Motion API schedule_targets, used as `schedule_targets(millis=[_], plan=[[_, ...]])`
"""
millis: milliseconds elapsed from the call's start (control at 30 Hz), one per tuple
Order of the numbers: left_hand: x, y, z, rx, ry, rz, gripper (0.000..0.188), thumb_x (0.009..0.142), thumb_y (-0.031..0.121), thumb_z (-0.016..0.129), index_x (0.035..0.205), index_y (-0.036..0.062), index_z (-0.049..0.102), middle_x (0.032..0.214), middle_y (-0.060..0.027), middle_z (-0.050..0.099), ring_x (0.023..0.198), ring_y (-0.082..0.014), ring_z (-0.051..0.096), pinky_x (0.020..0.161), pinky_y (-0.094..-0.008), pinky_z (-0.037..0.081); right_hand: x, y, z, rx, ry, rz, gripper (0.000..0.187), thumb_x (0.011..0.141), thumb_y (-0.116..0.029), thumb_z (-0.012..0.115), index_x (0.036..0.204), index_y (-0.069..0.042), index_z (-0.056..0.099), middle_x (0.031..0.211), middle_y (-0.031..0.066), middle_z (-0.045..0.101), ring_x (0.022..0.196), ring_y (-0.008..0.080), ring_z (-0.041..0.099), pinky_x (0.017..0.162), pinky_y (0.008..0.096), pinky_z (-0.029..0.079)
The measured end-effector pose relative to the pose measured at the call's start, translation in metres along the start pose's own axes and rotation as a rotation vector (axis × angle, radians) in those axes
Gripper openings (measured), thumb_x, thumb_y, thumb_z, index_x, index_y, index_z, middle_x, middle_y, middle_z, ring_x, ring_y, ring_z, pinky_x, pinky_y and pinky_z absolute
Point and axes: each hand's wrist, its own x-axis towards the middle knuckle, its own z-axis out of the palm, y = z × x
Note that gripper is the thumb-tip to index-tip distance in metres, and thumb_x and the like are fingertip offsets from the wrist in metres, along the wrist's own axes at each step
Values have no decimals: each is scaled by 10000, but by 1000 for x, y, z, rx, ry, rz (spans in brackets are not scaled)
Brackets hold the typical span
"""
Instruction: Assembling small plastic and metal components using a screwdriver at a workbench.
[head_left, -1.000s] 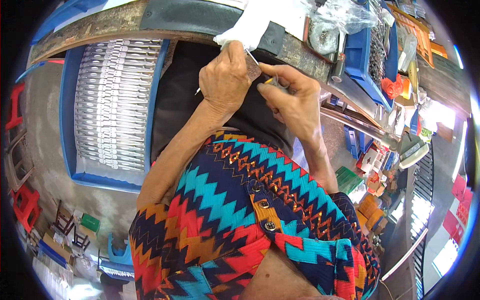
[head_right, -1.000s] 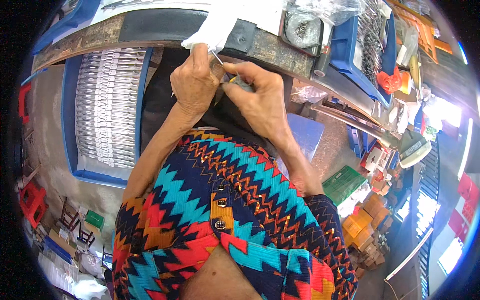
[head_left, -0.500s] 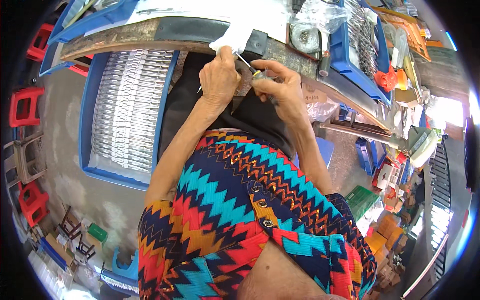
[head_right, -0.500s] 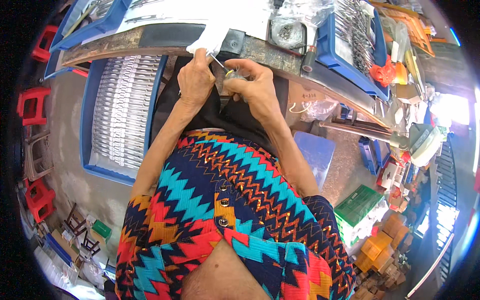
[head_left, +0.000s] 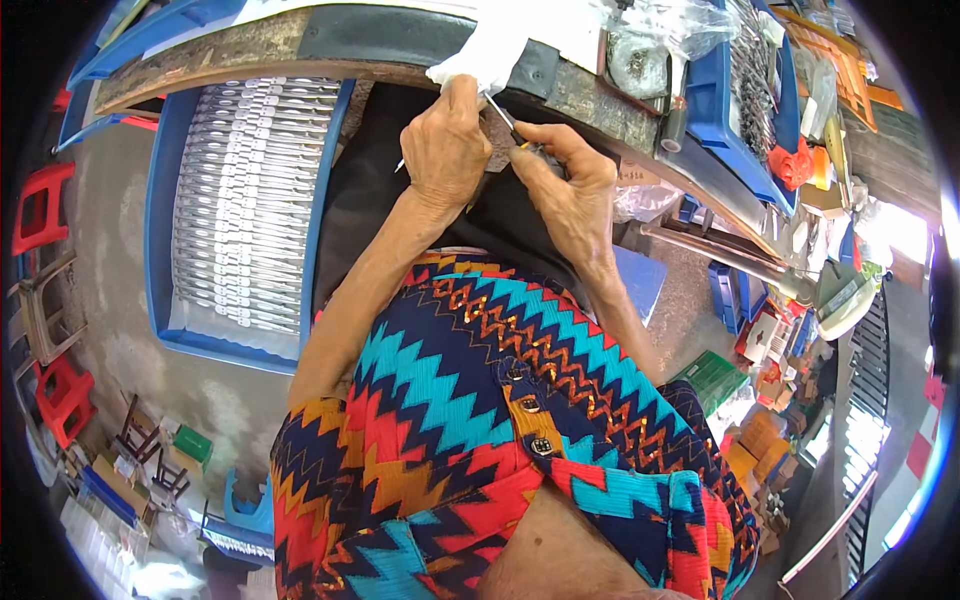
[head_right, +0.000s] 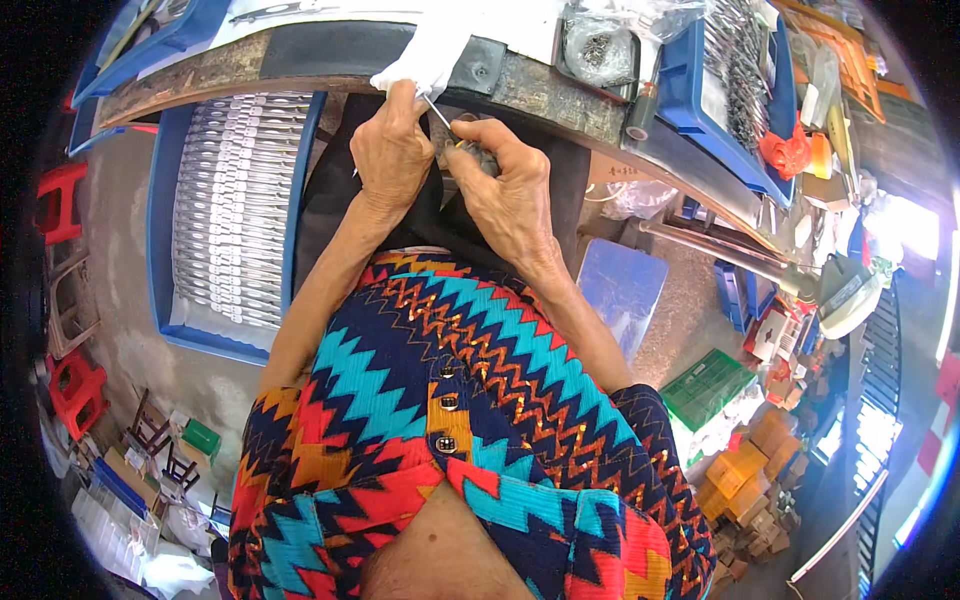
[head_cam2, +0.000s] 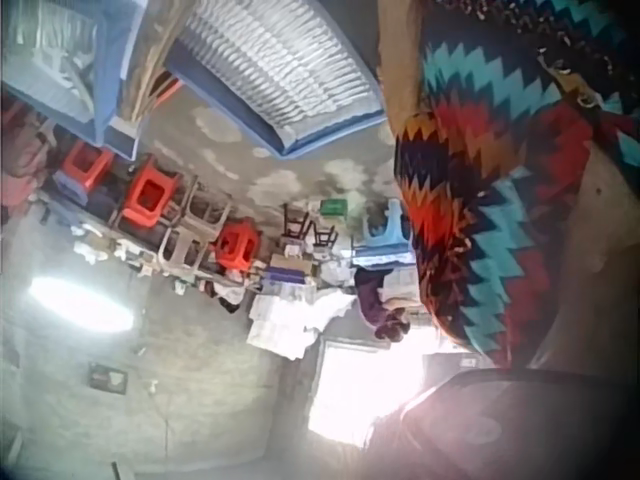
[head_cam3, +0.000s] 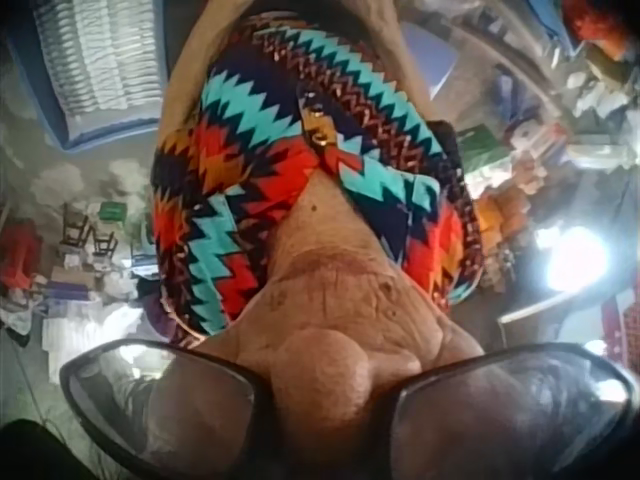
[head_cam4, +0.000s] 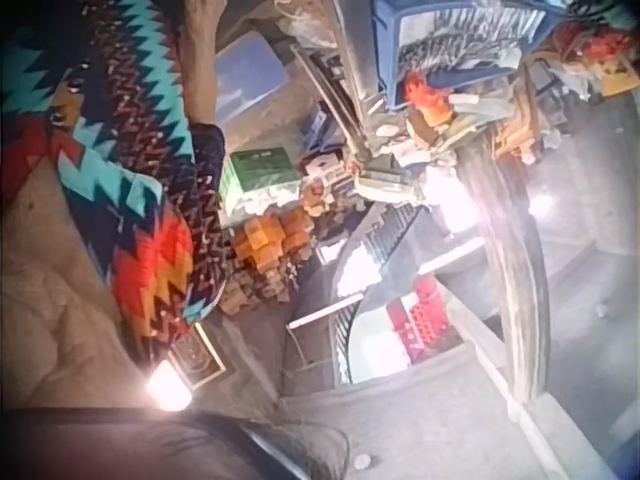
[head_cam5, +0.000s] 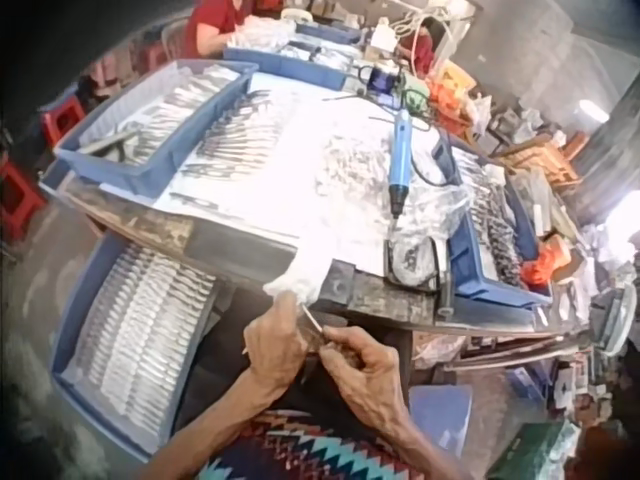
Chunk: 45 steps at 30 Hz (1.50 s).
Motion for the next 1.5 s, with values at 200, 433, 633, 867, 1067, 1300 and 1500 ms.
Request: schedule_targets(millis=[200,433,633,867,1067,1300,1500], plan=[[-1,-2,1,-5,23,16,127,732,34,567,741,34,440,650,-136,570,571,-320,590,451,-384,450,1,-9,0,469,-26,355,180,761,-68,611,925,7,608,623,14,560,465,51,454,390,195,343],[0,-3,4,11,74,36,127,727,35,563,720,43,436,634,-123,560,556,-311,585,444,-379,444,9,7,-6,952,-151,548,204,769,-42,590,968,-6,563,614,85,536,428,90,458,306,179,265],[0,-2,3,56,79,52,130,724,41,563,728,44,433,641,-129,564,561,-319,586,447,-389,445,14,27,-11,1440,-373,688,251,809,-62,537,1053,-27,490,666,148,499,406,128,413,302,190,264],[-4,-3,1,-73,-37,-7,112,788,90,536,828,18,460,672,-196,580,602,-378,578,511,-444,448,2,38,-11,992,-300,398,245,802,-92,559,1025,3,526,649,97,514,446,96,450,325,173,262],[0,-7,-12,-303,-168,-143,145,806,125,527,882,11,479,636,-197,570,648,-383,572,555,-455,432,-18,78,2,1052,-279,519,237,808,-89,555,1025,-2,516,660,114,523,444,103,451,318,174,262],[-3,-12,-16,-441,-149,-183,183,834,114,547,977,3,514,692,-148,583,596,-178,573,538,-293,430,-21,107,20,1092,-307,643,234,805,-85,560,1013,8,508,671,119,523,447,111,448,321,179,262],[-19,-10,-46,-493,-63,-216,199,829,162,558,992,56,516,651,-110,514,552,-147,494,523,-285,407,-16,112,32,714,-350,561,256,794,-104,574,1025,1,538,648,55,546,458,82,455,344,188,261]])
